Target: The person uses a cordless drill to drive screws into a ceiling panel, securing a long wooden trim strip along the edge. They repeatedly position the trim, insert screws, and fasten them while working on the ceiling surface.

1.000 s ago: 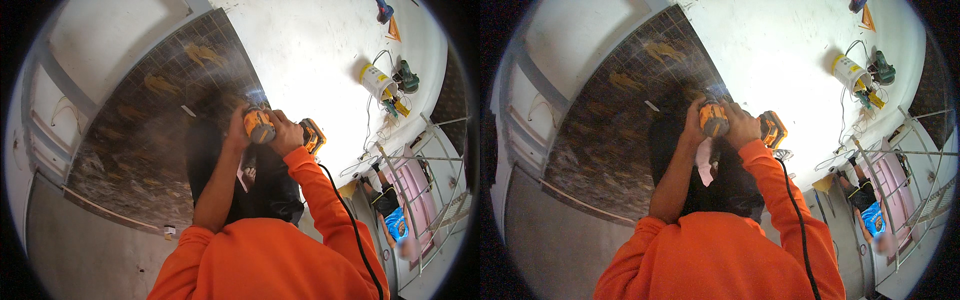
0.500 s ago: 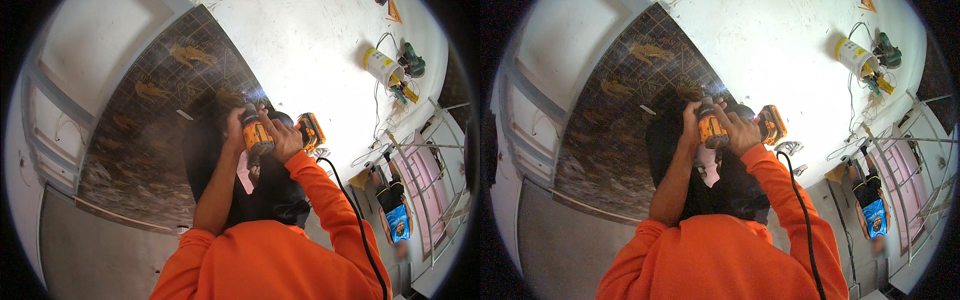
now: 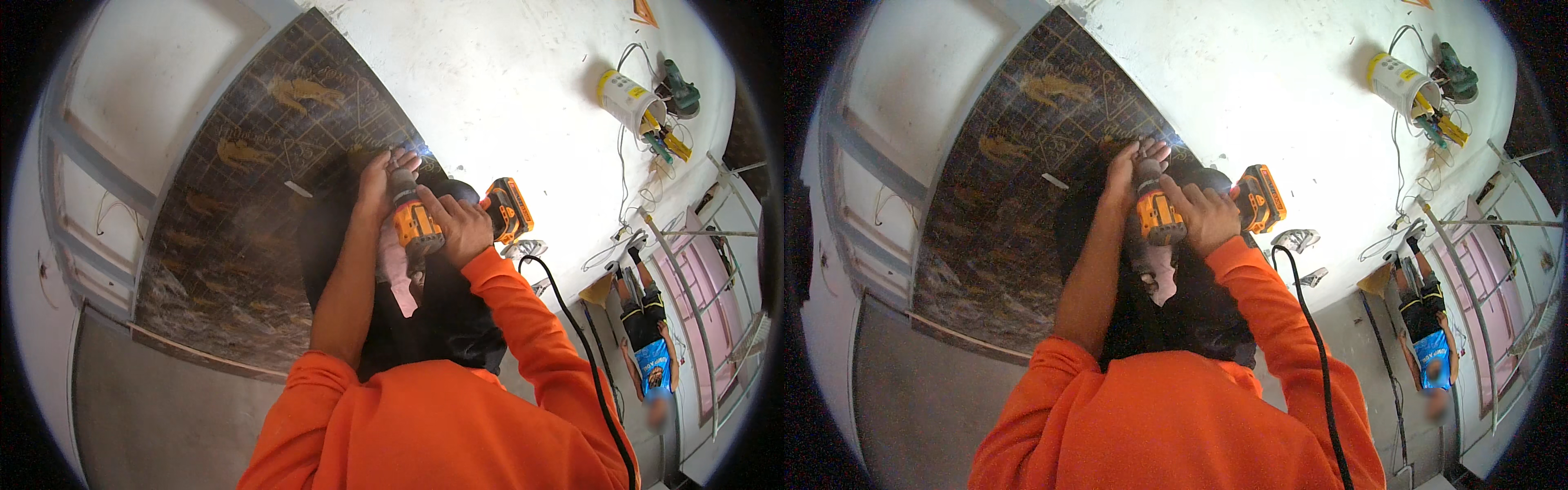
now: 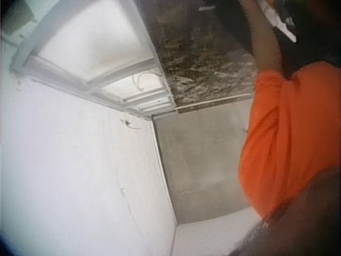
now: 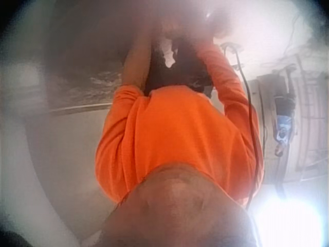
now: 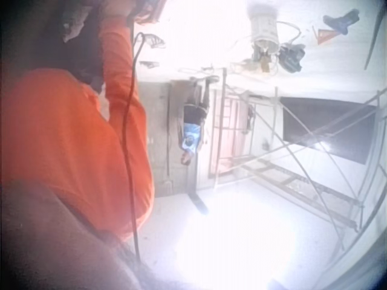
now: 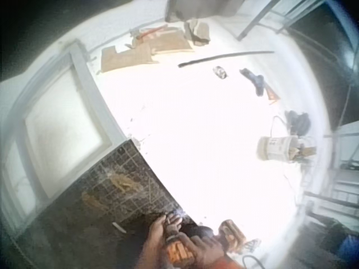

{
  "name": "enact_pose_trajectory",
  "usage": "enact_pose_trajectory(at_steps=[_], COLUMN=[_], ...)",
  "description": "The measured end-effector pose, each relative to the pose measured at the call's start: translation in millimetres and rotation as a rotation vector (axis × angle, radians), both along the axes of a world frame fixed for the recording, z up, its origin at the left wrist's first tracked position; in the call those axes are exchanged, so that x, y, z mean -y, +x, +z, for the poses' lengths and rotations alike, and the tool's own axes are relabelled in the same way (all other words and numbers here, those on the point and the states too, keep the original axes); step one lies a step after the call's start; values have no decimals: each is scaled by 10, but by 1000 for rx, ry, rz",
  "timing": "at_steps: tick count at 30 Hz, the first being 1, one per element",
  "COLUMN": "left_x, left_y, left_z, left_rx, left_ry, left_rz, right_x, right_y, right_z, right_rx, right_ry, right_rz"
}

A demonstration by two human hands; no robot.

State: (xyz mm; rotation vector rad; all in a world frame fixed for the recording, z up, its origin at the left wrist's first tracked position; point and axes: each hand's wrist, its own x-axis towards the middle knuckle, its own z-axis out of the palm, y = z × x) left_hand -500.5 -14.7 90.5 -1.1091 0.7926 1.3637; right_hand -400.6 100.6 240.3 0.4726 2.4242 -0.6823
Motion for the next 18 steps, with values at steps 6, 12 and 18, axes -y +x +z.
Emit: enact_pose_trajectory(at_steps=[6,12,18], left_x=[-49,-30,6], left_y=[-22,-15,40], left_z=[-26,-33,-22], left_rx=[4,-57,-22], left_ry=[-37,-123,29], left_rz=[-28,-45,181], right_x=[-14,-40,-8], right_y=[-7,47,136], right_z=[-1,-62,-155], right_rx=[-43,-166,-150], right_ry=[-9,22,28], right_rz=[-48,5,-21])
